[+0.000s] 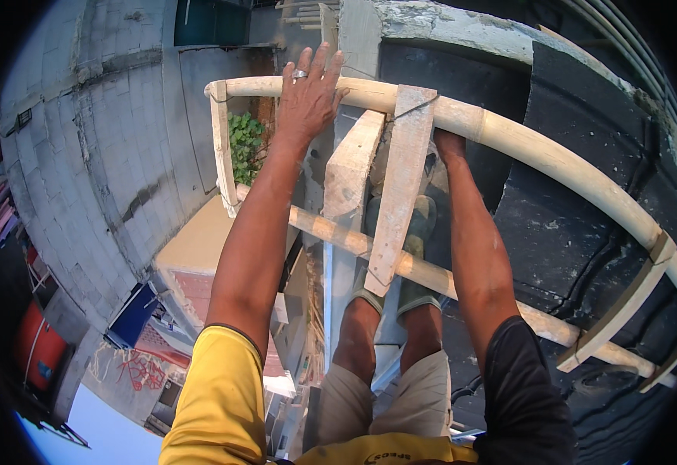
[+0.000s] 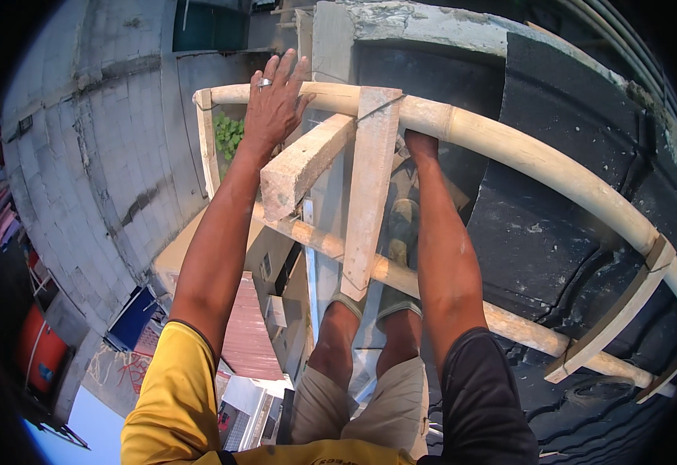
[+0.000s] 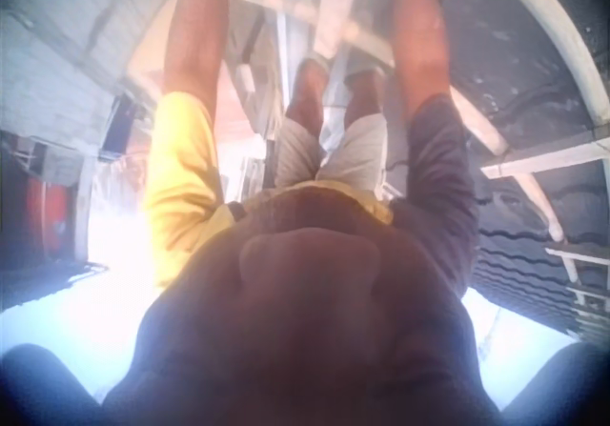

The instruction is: The person hammers wooden blocks and bamboo poles onto a tiled roof and uses wire to secure the structure.

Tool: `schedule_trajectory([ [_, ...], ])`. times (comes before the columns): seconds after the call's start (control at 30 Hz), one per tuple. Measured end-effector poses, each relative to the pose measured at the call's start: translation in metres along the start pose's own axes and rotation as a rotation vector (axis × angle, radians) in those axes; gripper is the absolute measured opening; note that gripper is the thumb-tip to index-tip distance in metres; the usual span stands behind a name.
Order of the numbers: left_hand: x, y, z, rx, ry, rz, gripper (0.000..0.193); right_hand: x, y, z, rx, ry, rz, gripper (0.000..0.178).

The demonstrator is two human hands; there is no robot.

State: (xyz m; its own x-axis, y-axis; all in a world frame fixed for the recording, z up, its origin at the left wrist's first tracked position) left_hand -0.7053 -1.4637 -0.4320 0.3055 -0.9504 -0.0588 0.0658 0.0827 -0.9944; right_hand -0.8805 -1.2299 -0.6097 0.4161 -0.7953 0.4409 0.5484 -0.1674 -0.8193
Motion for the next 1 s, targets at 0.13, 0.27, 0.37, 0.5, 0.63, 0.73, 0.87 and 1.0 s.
schedule_trajectory([
  [0.13, -0.001, 0.018, 0.016, 0.221, -0.234, 0.289, 0.049, 0.0, 0.008, -0.005, 0.132, 0.07, -0.122, 0.033],
  [0.27, -0.003, 0.03, 0.046, 0.138, -0.376, 0.527, 0.035, 0.016, -0.001, 0.002, 0.292, 0.199, -0.374, 0.038],
  [0.37, -0.016, 0.036, 0.063, 0.162, -0.635, 0.995, 0.034, 0.006, 0.001, 0.003, 0.447, 0.386, -0.644, 0.044],
  [0.5, -0.076, 0.076, 0.101, 0.159, -0.847, 1.482, 0.044, 0.033, -0.028, 0.018, 0.625, 0.471, -0.721, 0.051],
  [0.63, -0.132, 0.156, 0.128, -0.321, -0.893, 1.701, 0.058, 0.038, -0.012, 0.038, 0.657, 0.487, -1.1, 0.055],
  [0.73, -0.132, 0.161, 0.12, 0.371, -0.8, 1.143, 0.053, 0.041, -0.011, 0.038, 0.679, 0.568, -1.191, 0.057],
  [0.87, -0.13, 0.15, 0.127, 0.324, -0.293, 0.432, 0.056, 0.051, -0.025, 0.037, 0.769, 0.595, -1.103, 0.058],
  [1.0, -0.141, 0.108, 0.078, -0.086, -0.929, 1.019, 0.055, 0.054, -0.03, 0.052, 0.854, 0.752, -1.146, 0.044],
])
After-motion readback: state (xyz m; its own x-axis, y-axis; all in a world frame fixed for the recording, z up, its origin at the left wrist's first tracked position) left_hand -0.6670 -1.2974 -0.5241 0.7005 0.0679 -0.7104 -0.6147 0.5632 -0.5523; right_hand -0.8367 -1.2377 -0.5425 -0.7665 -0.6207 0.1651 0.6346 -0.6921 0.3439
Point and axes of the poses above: each hand's wrist, its own z-axis away from the middle knuckle, its own y-axis out of the palm, x = y × z, the point moved 2 cm from there along -z, towards the middle knuckle, and after that the axes turned 15 degrees about y, right-handed, at the moved point
